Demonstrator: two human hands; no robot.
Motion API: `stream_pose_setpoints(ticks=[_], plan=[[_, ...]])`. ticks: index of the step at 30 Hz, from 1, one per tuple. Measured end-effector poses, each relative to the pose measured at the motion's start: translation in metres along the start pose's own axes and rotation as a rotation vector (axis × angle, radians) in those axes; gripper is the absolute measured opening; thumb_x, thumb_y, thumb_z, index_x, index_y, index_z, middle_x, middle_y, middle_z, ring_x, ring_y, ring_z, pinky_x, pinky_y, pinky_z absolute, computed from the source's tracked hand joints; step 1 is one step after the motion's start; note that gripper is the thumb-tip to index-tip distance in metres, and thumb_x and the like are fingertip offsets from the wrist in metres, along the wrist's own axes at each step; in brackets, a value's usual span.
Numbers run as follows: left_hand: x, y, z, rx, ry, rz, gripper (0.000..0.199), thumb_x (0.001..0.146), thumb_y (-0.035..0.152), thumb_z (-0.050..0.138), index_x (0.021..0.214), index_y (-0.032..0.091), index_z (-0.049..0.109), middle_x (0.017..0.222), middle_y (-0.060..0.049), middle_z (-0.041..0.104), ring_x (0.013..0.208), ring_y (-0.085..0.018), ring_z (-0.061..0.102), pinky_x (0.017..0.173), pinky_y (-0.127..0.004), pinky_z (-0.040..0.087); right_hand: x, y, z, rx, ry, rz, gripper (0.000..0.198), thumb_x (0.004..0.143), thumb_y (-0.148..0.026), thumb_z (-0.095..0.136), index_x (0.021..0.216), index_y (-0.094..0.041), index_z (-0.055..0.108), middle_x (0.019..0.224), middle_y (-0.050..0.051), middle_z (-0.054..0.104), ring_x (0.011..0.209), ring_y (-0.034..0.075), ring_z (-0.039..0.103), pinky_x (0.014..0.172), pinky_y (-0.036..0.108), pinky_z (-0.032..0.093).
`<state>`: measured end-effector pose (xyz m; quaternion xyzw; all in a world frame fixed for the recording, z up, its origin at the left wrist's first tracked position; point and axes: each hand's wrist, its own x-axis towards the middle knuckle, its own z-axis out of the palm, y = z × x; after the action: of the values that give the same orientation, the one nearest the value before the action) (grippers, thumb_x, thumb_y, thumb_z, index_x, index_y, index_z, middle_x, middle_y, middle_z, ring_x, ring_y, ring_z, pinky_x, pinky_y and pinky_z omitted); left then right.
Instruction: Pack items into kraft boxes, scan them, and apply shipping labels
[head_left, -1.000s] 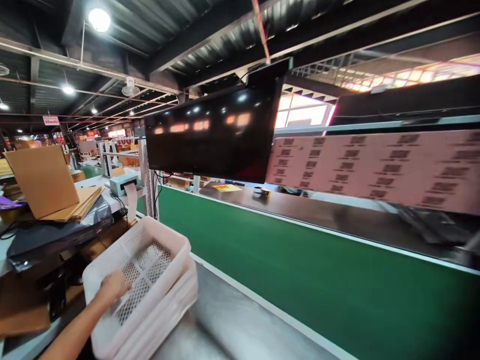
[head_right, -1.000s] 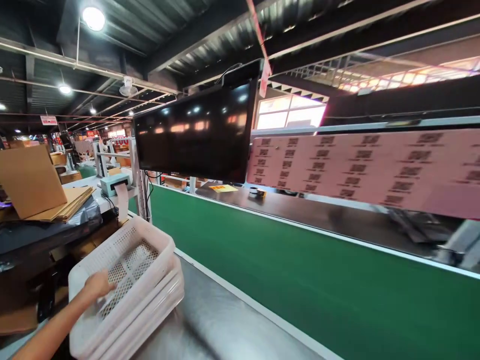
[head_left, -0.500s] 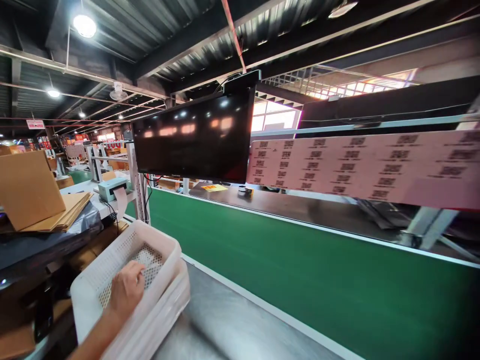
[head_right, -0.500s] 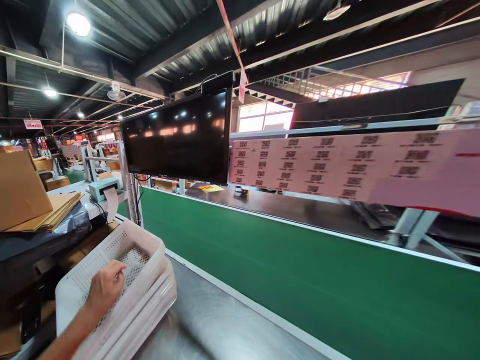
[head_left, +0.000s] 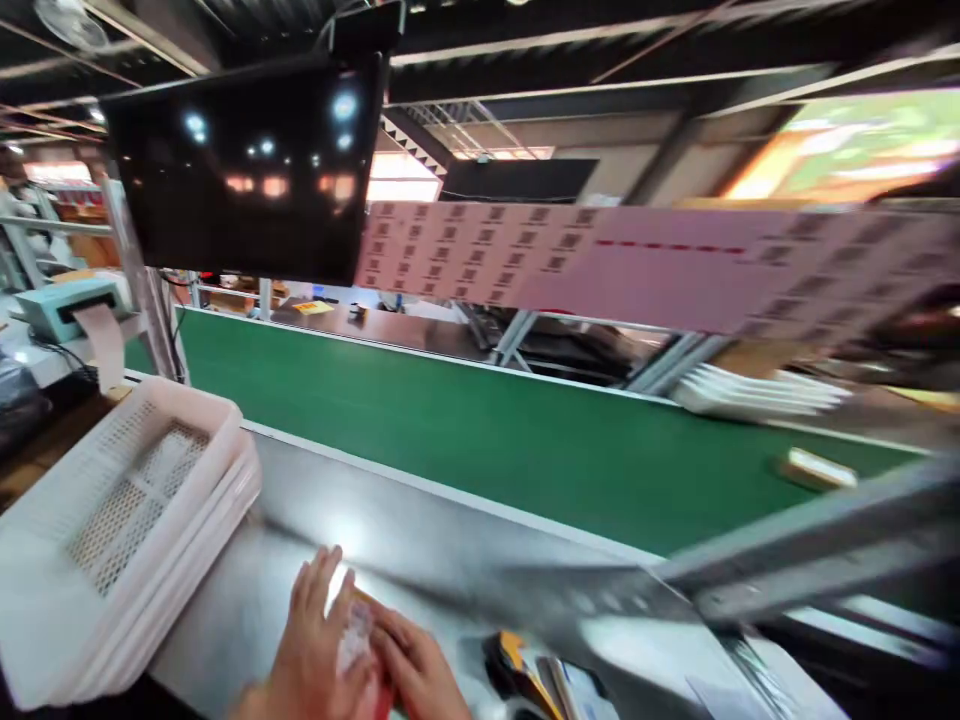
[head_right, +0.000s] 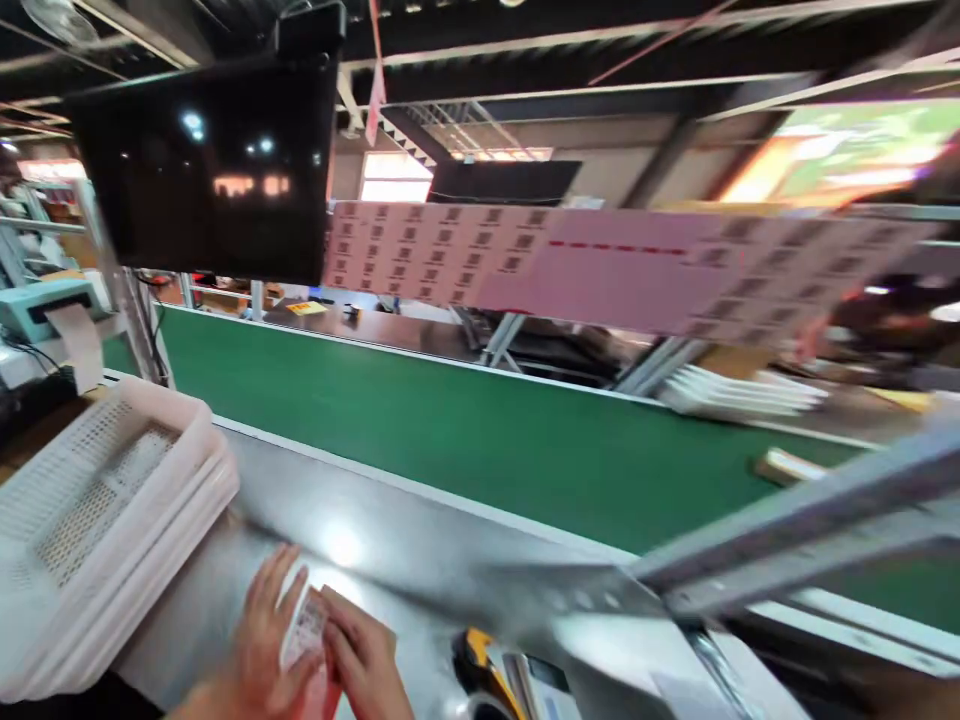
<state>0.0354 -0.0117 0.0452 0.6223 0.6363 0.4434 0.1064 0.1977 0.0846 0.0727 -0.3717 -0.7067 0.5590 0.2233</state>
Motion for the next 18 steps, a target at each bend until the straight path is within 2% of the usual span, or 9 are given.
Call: stream_pose_setpoints(ticks=[1, 3, 5, 7, 8, 10, 13, 16, 18], plan=[[0.005, 0.005, -0.013, -0.094, -0.002, -0.055, 0.072, 0.093, 0.053, 0.072, 0.157, 0.022, 0.059, 0.16, -0.02, 0.06, 0.15, -0.044, 0.054, 0.125, -0.062, 0.044, 0.0, -0.004, 0.001, 0.043, -0.041, -0.007, 0.035, 0.084, -0.059, 0.07, 0.094, -0.027, 0.082, 0.089, 0.006, 0.081, 0.087, 0.032, 0.076, 0.078, 0.045, 0.065], [0.02, 0.016, -0.027, -0.339, -0.073, -0.21, 0.051, 0.092, 0.055, 0.072, 0.129, 0.021, 0.079, 0.126, -0.016, 0.08, 0.118, -0.035, 0.074, 0.105, -0.048, 0.06, 0.001, -0.011, 0.006, 0.115, -0.017, -0.004, 0.03, 0.077, -0.053, 0.079, 0.085, -0.024, 0.077, 0.085, 0.005, 0.08, 0.082, 0.028, 0.074, 0.078, 0.041, 0.062], [0.031, 0.024, -0.026, -0.549, -0.113, -0.394, 0.04, 0.092, 0.056, 0.07, 0.101, 0.02, 0.083, 0.098, -0.011, 0.083, 0.092, -0.026, 0.076, 0.086, -0.036, 0.062, 0.002, -0.015, 0.009, 0.182, 0.095, 0.016, 0.036, 0.074, -0.053, 0.083, 0.092, -0.023, 0.075, 0.081, 0.004, 0.078, 0.079, 0.026, 0.073, 0.076, 0.039, 0.06], [0.035, 0.027, -0.022, -0.659, -0.093, -0.529, 0.043, 0.089, 0.06, 0.073, 0.088, 0.018, 0.081, 0.084, -0.008, 0.081, 0.079, -0.022, 0.073, 0.075, -0.031, 0.059, 0.002, -0.015, 0.011, 0.237, 0.173, 0.02, 0.043, 0.077, -0.056, 0.082, 0.103, -0.023, 0.073, 0.08, 0.004, 0.077, 0.076, 0.025, 0.072, 0.072, 0.037, 0.059], [0.035, 0.026, -0.02, -0.693, -0.08, -0.562, 0.046, 0.086, 0.063, 0.076, 0.087, 0.017, 0.08, 0.081, -0.007, 0.081, 0.075, -0.021, 0.072, 0.071, -0.03, 0.057, 0.001, -0.014, 0.012, 0.245, 0.195, 0.006, 0.043, 0.079, -0.056, 0.08, 0.105, -0.023, 0.072, 0.081, 0.004, 0.077, 0.076, 0.024, 0.072, 0.071, 0.036, 0.058], [0.033, 0.024, -0.02, -0.745, -0.078, -0.584, 0.052, 0.081, 0.067, 0.08, 0.088, 0.016, 0.081, 0.08, -0.007, 0.081, 0.071, -0.02, 0.07, 0.067, -0.029, 0.054, -0.002, -0.014, 0.012, 0.196, 0.228, -0.04, 0.033, 0.083, -0.053, 0.076, 0.096, -0.023, 0.071, 0.079, 0.003, 0.076, 0.074, 0.023, 0.07, 0.068, 0.035, 0.056], [0.031, 0.021, -0.025, -0.78, -0.112, -0.565, 0.056, 0.08, 0.07, 0.08, 0.091, 0.015, 0.083, 0.085, -0.009, 0.083, 0.077, -0.022, 0.072, 0.072, -0.029, 0.055, -0.007, -0.018, 0.013, 0.035, 0.249, -0.162, 0.019, 0.089, -0.041, 0.069, 0.082, -0.023, 0.071, 0.077, 0.003, 0.074, 0.071, 0.021, 0.068, 0.066, 0.033, 0.054], [0.029, 0.02, -0.028, -0.735, -0.159, -0.53, 0.056, 0.084, 0.07, 0.077, 0.093, 0.016, 0.086, 0.087, -0.009, 0.083, 0.082, -0.024, 0.074, 0.076, -0.03, 0.056, -0.011, -0.024, 0.013, -0.122, 0.228, -0.36, 0.013, 0.095, -0.029, 0.063, 0.089, -0.024, 0.075, 0.085, 0.004, 0.079, 0.08, 0.021, 0.073, 0.075, 0.033, 0.056], [0.028, 0.018, -0.029, -0.691, -0.169, -0.511, 0.053, 0.085, 0.068, 0.076, 0.093, 0.017, 0.087, 0.087, -0.009, 0.082, 0.083, -0.024, 0.074, 0.075, -0.031, 0.056, -0.012, -0.027, 0.012, -0.215, 0.219, -0.446, 0.016, 0.099, -0.027, 0.061, 0.093, -0.025, 0.076, 0.087, 0.004, 0.08, 0.081, 0.021, 0.074, 0.075, 0.033, 0.056]])
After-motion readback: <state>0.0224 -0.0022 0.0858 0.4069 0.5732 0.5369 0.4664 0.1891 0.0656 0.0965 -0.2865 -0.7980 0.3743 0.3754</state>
